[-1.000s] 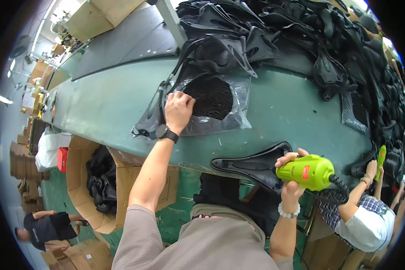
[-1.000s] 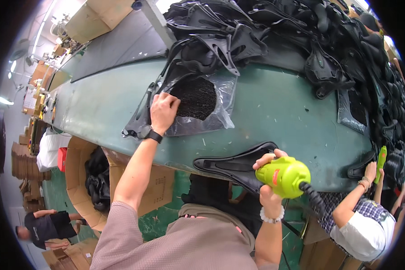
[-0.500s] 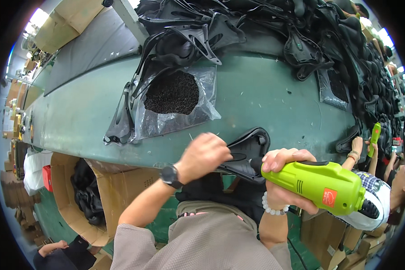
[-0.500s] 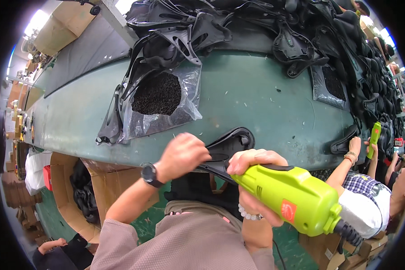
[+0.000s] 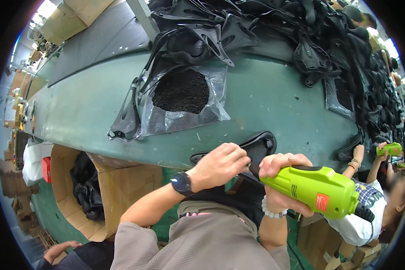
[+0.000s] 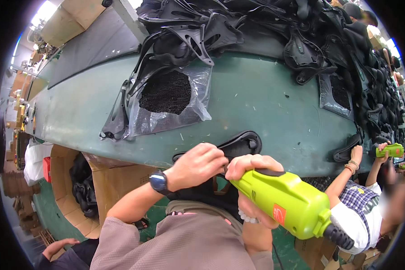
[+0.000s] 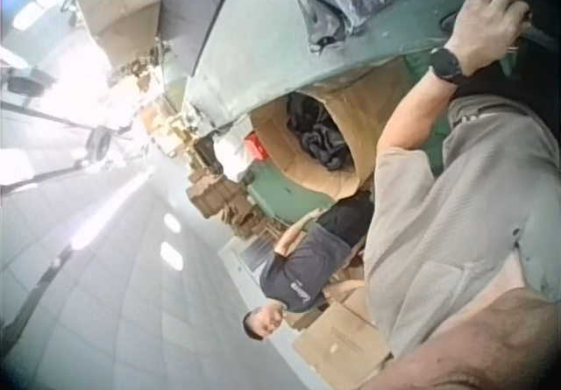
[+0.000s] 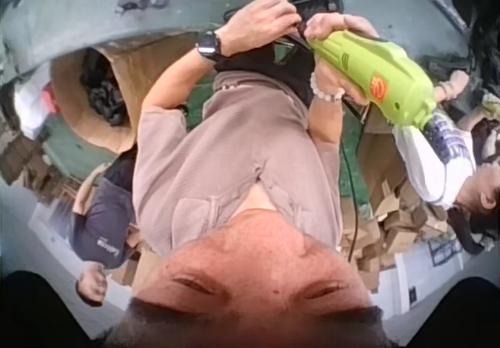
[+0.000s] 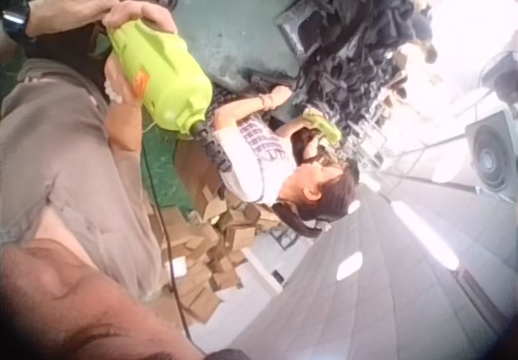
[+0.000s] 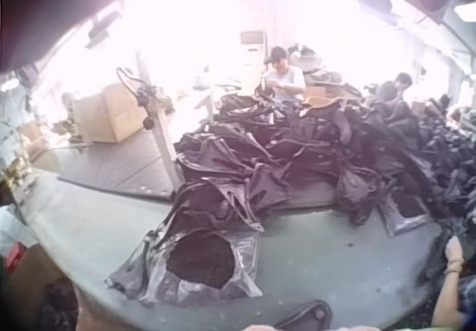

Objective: Assembling bicycle seats by inserting components and securing them with an electric screwdriver.

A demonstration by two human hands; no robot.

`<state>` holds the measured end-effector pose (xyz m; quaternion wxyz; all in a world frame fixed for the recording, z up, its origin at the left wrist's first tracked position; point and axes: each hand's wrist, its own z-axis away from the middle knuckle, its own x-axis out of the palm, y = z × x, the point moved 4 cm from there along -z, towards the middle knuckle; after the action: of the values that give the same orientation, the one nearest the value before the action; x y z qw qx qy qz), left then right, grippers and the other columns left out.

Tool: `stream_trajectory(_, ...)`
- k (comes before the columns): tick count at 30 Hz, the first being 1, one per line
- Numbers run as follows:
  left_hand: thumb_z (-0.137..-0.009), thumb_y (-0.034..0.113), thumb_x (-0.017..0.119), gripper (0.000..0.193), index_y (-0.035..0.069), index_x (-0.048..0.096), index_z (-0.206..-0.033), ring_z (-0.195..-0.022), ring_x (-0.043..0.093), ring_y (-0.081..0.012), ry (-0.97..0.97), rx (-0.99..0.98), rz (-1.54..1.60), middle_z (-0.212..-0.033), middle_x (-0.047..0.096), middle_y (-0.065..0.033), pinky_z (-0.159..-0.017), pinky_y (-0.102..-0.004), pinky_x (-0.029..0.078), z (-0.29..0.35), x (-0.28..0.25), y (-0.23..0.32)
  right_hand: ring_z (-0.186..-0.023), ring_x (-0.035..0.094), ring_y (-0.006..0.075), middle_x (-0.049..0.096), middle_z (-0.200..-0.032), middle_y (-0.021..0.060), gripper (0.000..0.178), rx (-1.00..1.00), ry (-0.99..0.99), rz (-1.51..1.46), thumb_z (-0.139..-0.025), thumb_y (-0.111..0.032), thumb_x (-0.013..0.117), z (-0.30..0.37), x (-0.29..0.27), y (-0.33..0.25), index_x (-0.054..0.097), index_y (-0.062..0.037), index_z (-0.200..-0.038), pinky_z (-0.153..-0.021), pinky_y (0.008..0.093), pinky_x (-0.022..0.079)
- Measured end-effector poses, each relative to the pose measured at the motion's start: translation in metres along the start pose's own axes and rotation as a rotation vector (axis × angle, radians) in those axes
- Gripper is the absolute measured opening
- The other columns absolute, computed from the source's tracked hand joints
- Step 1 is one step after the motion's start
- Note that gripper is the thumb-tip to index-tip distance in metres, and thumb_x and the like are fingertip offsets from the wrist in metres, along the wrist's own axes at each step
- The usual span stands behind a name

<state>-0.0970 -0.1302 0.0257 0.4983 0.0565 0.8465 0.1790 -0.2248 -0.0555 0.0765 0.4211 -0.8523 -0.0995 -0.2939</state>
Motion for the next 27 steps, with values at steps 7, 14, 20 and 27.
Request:
stream_trajectory(7, -0.083, 0.027, 0.069, 0.039, 0.000, 0.062, -0.111, -0.108, 0.055, -0.0339, 0.167, -0.640, -0.622, -0.112, 0.062, -0.0168, -0.090, -0.0437, 0.046, 0.056, -0.065, -0.179, -0.071, 0.059, 0.0263, 0.061, -0.083, 0.0150, 0.121, -0.110, 0.114, 0.031, -0.042, -0.094, 0.063, -0.016, -0.026, -0.001, 0.049, -0.0012, -0.118, -0.068, 0.0397, 0.049)
stream_trajectory(14, -0.088, 0.020, 0.065, 0.016, 0.005, 0.071, -0.093, -0.097, 0.058, -0.0304, 0.215, -0.655, -0.560, -0.100, 0.066, -0.0080, -0.085, -0.0401, 0.047, 0.083, -0.066, -0.202, -0.067, 0.057, 0.0221, 0.059, -0.082, 0.0101, 0.116, -0.090, 0.136, 0.147, -0.055, -0.098, 0.046, -0.011, -0.031, 0.018, 0.046, -0.0057, -0.125, -0.066, 0.0361, 0.046)
stream_trajectory(20, -0.091, 0.014, 0.061, 0.014, 0.004, 0.070, -0.095, -0.090, 0.060, -0.0327, 0.344, -0.627, -0.443, -0.095, 0.067, -0.0114, -0.081, -0.0407, 0.049, 0.071, -0.069, -0.180, -0.070, 0.057, 0.0228, 0.059, -0.083, 0.0120, 0.120, 0.023, 0.111, 0.128, -0.051, -0.097, 0.054, -0.003, -0.014, 0.045, 0.045, -0.0033, -0.125, -0.067, 0.0372, 0.047)
stream_trajectory(27, -0.088, 0.007, 0.064, 0.011, 0.000, 0.064, -0.096, -0.100, 0.065, -0.0340, 0.197, -0.399, 0.140, -0.105, 0.069, -0.0160, -0.089, -0.0416, 0.053, 0.042, -0.015, -0.074, -0.077, 0.060, 0.0259, 0.061, -0.086, 0.0165, 0.084, 0.019, 0.087, 0.027, -0.070, -0.059, 0.074, -0.001, -0.010, 0.063, 0.051, 0.0014, -0.123, -0.071, 0.0380, 0.049)
